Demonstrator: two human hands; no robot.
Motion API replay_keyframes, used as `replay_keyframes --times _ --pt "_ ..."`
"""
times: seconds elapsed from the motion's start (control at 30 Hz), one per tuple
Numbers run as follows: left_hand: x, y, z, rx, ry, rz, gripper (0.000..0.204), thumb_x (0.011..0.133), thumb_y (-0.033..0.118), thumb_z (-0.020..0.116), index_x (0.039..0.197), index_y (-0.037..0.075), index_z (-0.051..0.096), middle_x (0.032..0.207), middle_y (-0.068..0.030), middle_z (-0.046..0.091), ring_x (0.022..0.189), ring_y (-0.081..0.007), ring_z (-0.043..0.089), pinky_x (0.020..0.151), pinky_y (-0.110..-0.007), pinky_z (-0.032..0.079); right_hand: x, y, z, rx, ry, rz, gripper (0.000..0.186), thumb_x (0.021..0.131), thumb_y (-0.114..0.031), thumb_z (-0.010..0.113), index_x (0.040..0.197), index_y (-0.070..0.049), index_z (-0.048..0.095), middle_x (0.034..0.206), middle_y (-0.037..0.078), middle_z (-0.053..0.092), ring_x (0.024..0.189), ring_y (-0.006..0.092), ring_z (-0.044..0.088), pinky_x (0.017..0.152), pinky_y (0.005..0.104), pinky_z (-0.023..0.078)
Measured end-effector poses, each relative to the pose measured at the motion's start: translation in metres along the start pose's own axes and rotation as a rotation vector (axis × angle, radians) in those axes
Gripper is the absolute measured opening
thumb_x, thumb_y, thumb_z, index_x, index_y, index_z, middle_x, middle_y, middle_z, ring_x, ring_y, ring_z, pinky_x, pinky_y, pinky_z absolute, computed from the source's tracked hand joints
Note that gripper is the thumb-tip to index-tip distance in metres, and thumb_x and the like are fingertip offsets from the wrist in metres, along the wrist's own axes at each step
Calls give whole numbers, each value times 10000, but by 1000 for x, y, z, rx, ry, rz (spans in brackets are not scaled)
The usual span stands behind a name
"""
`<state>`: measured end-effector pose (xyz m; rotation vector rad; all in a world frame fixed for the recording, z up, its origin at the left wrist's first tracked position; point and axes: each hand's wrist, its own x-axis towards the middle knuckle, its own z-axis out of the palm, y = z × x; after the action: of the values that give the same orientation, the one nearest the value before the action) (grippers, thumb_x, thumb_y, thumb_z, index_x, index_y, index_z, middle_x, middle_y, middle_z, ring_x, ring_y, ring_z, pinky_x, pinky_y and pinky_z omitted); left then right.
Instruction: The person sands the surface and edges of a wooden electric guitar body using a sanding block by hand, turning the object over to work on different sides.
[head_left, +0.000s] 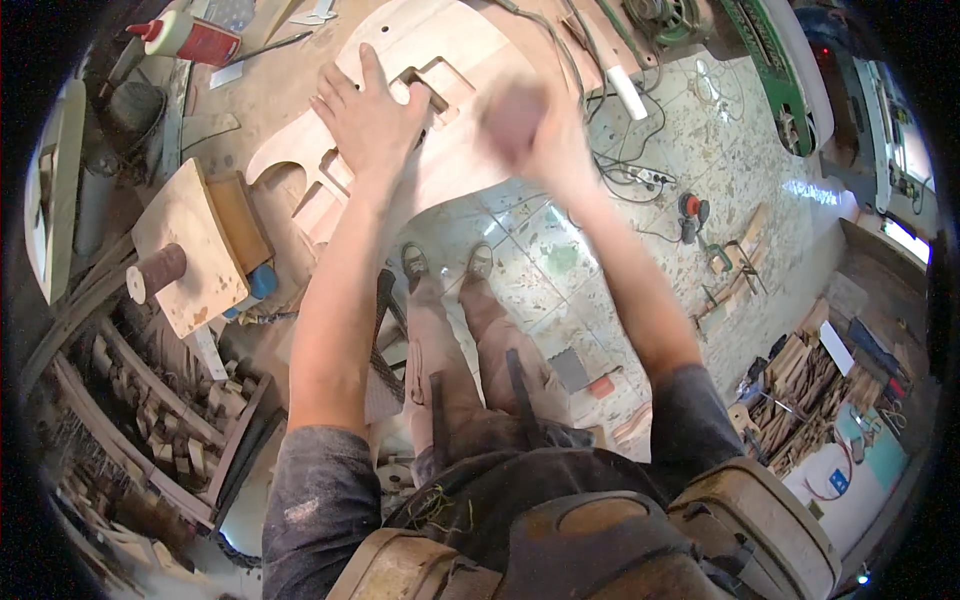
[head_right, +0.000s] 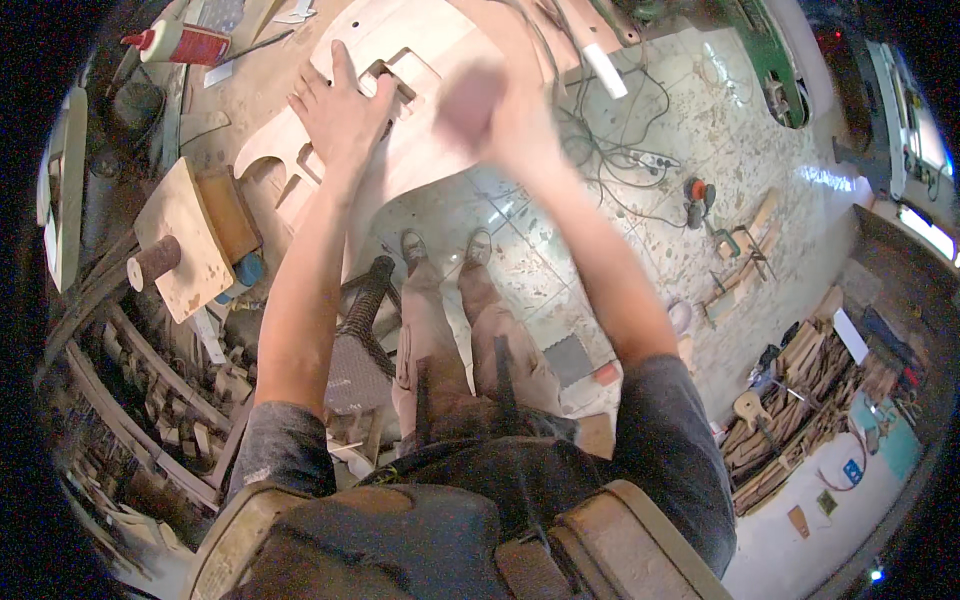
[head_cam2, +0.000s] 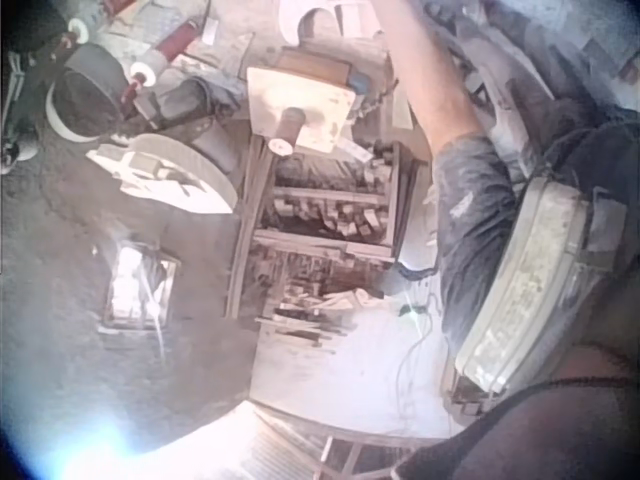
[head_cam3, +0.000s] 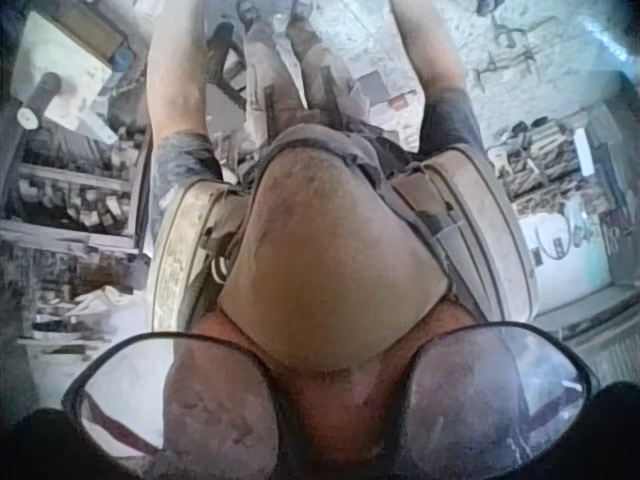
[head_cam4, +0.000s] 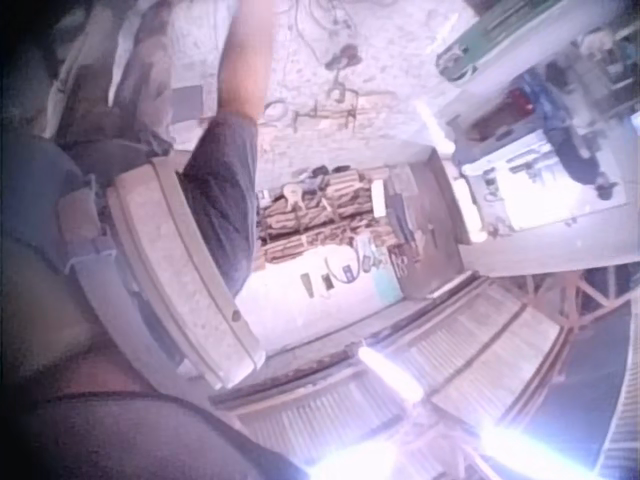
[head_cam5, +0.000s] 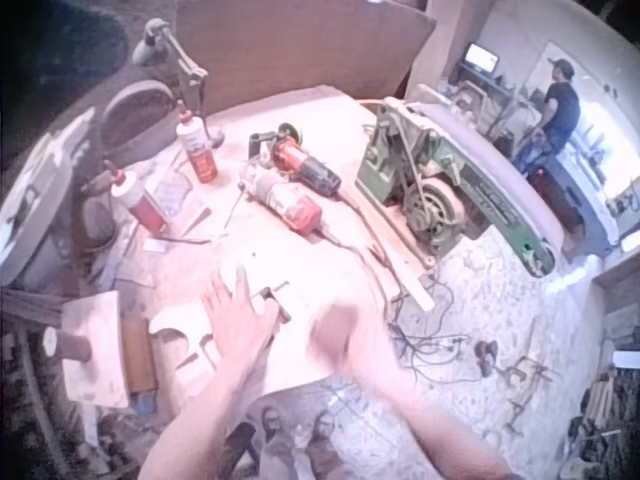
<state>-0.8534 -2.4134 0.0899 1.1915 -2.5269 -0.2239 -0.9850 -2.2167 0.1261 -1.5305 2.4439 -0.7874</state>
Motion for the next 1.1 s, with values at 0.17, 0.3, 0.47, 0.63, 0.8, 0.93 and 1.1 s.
replay_keyframes --times 0.17,0.3,0.47,0.63,0.8,0.93,1.1 --pt "-4 -4 3 52 -24 -21 900 862 575 619 1604 118 390 1570 -398 328 1491 -506 306 1249 -597 166 -1 -10 23 14 260 160 750 685 -111 892 1305 68 509 1227 288 593 1175 427 583 1019 493 483" --pt "-7 -12 -2 67 5 -5 879 850 551 617 1567 75 435 1551 -383 341 1497 -491 284 1244 -604 180 -45 -47 21 59 -38 28 796 659 -146 920 1322 27 514 1280 275 578 1239 428 562 1039 502 470" --pt "1 13 8 -18 -15 1 876 857 554 612 1570 78 433 1562 -380 330 1503 -481 282 1244 -606 180 58 35 -11 -84 291 195 518 761 -218 864 1107 114 668 1143 252 622 1121 411 615 946 490 500" --pt "-3 -8 -4 54 -10 -22 875 849 551 620 1564 78 440 1560 -375 334 1502 -479 284 1238 -611 190 -53 -51 20 100 -21 -32 719 717 -160 882 1296 46 511 1241 284 571 1192 435 591 994 521 488" --pt "-2 15 6 -17 -28 6 912 862 586 637 1611 135 376 1574 -385 331 1499 -506 285 1255 -584 163 43 39 0 -102 269 145 768 705 -251 922 1292 44 524 1160 272 627 1132 442 628 955 501 518" --pt "-5 -9 -2 78 -38 -44 910 857 578 642 1606 130 385 1573 -383 330 1501 -501 283 1256 -583 164 -14 -22 30 169 125 134 759 728 -272 912 1308 27 525 1136 264 642 1108 425 645 974 496 516" --pt "0 6 -2 14 -38 -16 908 854 570 641 1601 118 392 1573 -386 325 1508 -498 270 1257 -582 159 35 9 -3 104 205 131 674 775 -237 857 1276 88 545 1172 293 637 1118 437 639 985 485 514"
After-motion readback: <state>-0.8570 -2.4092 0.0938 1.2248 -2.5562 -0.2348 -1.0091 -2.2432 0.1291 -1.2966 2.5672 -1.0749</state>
